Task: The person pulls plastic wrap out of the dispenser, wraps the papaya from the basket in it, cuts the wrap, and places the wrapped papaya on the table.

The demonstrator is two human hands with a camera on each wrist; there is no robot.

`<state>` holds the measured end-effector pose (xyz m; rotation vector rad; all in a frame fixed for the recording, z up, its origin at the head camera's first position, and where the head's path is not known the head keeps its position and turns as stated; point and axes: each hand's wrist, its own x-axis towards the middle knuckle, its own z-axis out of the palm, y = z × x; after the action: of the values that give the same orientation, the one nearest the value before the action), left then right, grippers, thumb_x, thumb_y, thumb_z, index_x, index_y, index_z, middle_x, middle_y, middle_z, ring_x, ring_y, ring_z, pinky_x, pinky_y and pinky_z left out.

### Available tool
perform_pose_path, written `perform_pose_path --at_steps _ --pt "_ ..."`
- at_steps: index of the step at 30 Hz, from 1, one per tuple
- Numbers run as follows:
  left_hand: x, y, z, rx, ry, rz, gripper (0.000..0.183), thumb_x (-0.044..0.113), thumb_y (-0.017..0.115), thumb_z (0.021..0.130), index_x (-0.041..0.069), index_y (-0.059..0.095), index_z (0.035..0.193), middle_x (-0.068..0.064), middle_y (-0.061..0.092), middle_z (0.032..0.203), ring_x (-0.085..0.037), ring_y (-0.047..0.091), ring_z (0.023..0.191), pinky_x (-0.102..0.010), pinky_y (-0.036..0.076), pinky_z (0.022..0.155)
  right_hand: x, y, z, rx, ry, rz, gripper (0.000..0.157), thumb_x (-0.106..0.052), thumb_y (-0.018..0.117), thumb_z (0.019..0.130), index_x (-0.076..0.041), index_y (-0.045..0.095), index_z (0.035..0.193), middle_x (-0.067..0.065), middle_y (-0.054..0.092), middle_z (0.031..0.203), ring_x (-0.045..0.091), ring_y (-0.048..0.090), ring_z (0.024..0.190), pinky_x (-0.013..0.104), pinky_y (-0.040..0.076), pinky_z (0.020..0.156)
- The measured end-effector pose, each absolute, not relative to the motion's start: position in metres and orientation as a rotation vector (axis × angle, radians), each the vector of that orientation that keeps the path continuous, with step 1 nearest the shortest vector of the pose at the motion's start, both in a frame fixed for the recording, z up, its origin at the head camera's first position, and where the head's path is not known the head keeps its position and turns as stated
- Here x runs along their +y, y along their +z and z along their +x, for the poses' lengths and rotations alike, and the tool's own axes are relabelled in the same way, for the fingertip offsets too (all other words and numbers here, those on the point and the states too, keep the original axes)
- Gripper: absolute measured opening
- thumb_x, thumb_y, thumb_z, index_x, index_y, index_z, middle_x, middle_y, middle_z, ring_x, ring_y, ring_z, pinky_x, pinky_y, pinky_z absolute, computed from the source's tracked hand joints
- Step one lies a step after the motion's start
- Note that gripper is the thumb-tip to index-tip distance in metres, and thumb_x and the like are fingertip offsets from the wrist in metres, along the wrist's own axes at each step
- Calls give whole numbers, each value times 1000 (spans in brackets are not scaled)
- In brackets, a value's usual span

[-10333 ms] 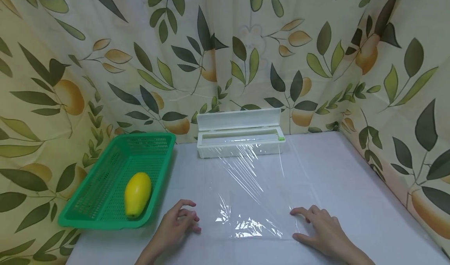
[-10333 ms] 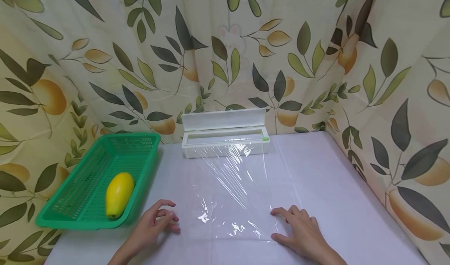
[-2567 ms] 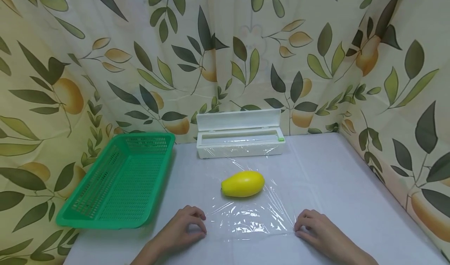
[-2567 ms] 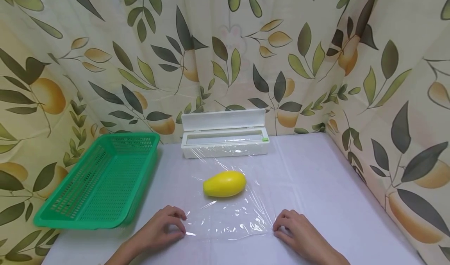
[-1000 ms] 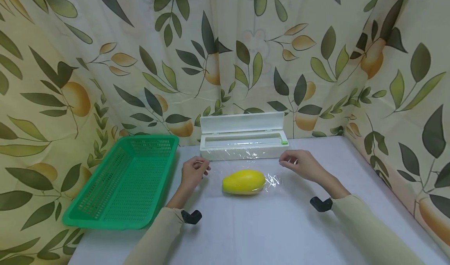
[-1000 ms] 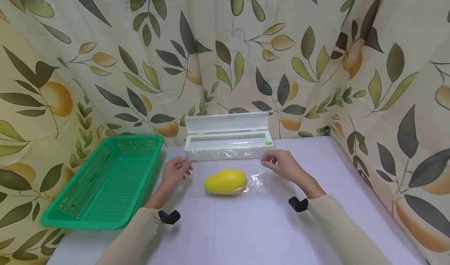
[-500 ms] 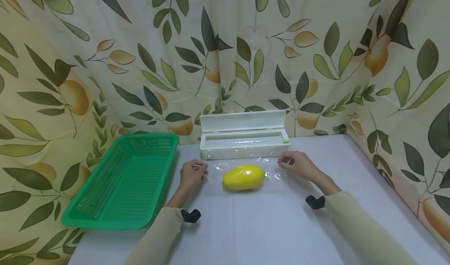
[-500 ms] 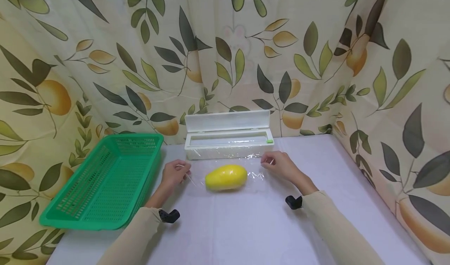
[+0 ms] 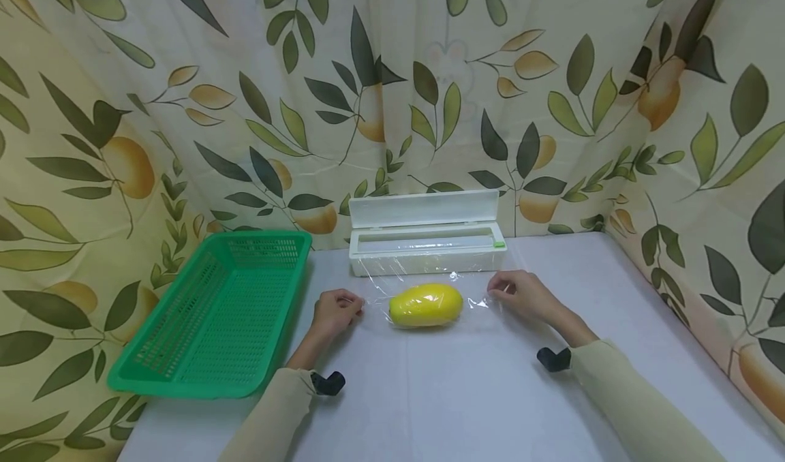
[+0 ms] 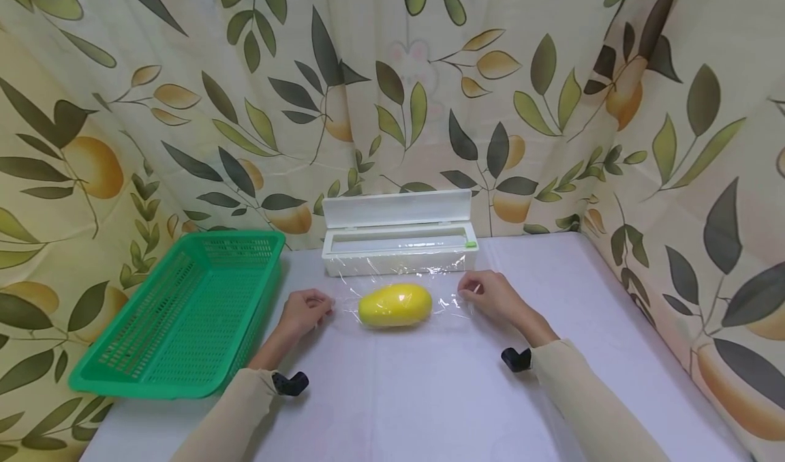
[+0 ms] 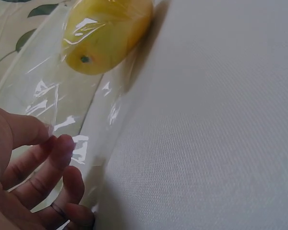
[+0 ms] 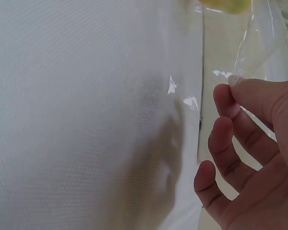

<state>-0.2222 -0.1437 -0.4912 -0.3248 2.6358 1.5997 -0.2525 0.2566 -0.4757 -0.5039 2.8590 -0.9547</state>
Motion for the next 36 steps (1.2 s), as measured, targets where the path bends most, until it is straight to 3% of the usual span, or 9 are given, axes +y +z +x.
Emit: perform_pose_path --at_steps 13,21,27,32,36 --pt "-152 -486 -225 2450 1770 -328 13 18 74 94 6 73 95 -4 72 78 -15 58 61 -26 42 50 261 -466 -249 2893 -1000 -574 15 -12 70 98 -7 78 109 2 75 97 19 59 83 32 49 73" --pt "-150 -480 -220 2405 1717 -398 16 25 72 96 11 71 103 -3 74 88 -21 64 72 -29 46 59 259 -466 -245 2872 -1003 -532 16 -13 69 99 -6 77 111 1 72 88 19 56 80 30 47 70" --pt "-150 -474 -217 2322 1811 -349 27 32 67 97 10 67 112 -7 74 97 -26 67 78 -31 47 62 259 -461 -243 2875 -970 -540 16 -11 67 99 -5 76 112 4 73 95 20 56 81 31 48 71" --pt "-153 -473 -215 2295 1864 -274 37 37 57 100 7 61 122 -17 72 110 -30 67 83 -33 47 63 259 -455 -242 2911 -914 -566 16 -11 68 98 -5 76 111 6 73 102 21 58 85 35 49 76" --pt "-155 -472 -215 2318 1908 -272 43 32 49 101 2 56 132 -23 67 121 -37 67 90 -35 47 63 256 -447 -239 2952 -891 -601 16 -11 69 98 -5 75 111 4 72 100 21 58 86 35 50 75"
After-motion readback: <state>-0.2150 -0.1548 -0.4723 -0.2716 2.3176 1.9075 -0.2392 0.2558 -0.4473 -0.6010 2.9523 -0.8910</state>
